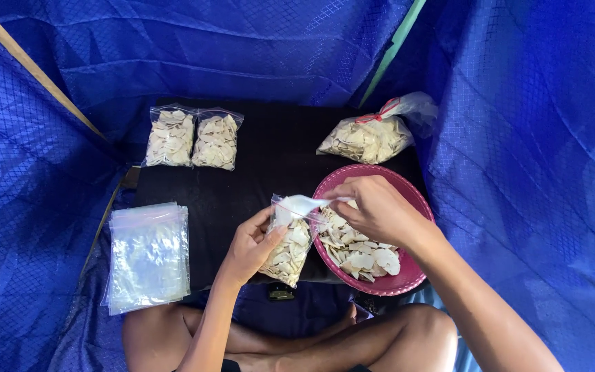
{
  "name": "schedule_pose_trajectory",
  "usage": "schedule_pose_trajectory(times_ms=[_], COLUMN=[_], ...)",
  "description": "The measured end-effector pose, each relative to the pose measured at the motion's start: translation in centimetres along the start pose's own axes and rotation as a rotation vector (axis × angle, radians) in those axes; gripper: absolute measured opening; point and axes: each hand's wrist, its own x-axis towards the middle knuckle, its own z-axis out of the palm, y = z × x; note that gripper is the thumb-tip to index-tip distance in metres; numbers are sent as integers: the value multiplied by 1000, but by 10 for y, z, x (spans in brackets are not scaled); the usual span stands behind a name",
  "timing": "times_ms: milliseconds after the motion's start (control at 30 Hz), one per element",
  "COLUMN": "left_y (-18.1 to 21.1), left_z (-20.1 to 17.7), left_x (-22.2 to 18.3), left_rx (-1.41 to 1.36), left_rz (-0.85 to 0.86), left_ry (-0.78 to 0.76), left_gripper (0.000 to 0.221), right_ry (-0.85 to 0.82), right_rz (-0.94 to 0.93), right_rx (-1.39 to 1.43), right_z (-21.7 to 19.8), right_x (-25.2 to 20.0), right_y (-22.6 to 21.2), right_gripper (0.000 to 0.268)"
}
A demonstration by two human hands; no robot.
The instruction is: Scooping white chips from a bowl into small plastic bags and sealing them.
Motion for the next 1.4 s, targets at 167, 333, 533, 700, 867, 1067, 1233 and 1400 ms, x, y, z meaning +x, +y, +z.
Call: schedule_pose_trajectory(times_ms=[167, 333, 533, 700, 867, 1067, 1233, 1400], left_y=[-2, 6, 9, -1, 19, 13, 12, 10], left_z=[2, 4, 5, 1, 5, 7, 6, 7], left_x=[-2, -2, -1, -1, -8, -1, -1, 1], left_rx=[28, 56, 60, 113, 119, 133, 119, 107], left_rz=[-1, -15, -13, -11, -15, 7, 9, 22], left_ry=[20, 48, 53, 48, 45, 34, 24, 32], left_gripper=[51, 46, 42, 44, 42, 43, 42, 42], right_ry=[47, 154, 85, 52, -6, 30, 35, 102], right_rz=[-32, 142, 360, 218, 284, 298, 299, 262], right_rx=[-136, -296, -326, -223, 92, 251, 249, 288], right_z=[6, -16, 8, 24, 24, 30, 26, 0], right_x=[0, -5, -4, 3, 2, 4, 2, -3], right_y=[3, 39, 84, 90, 107, 119, 121, 88], right_gripper=[19, 19, 19, 21, 27, 27, 26, 26])
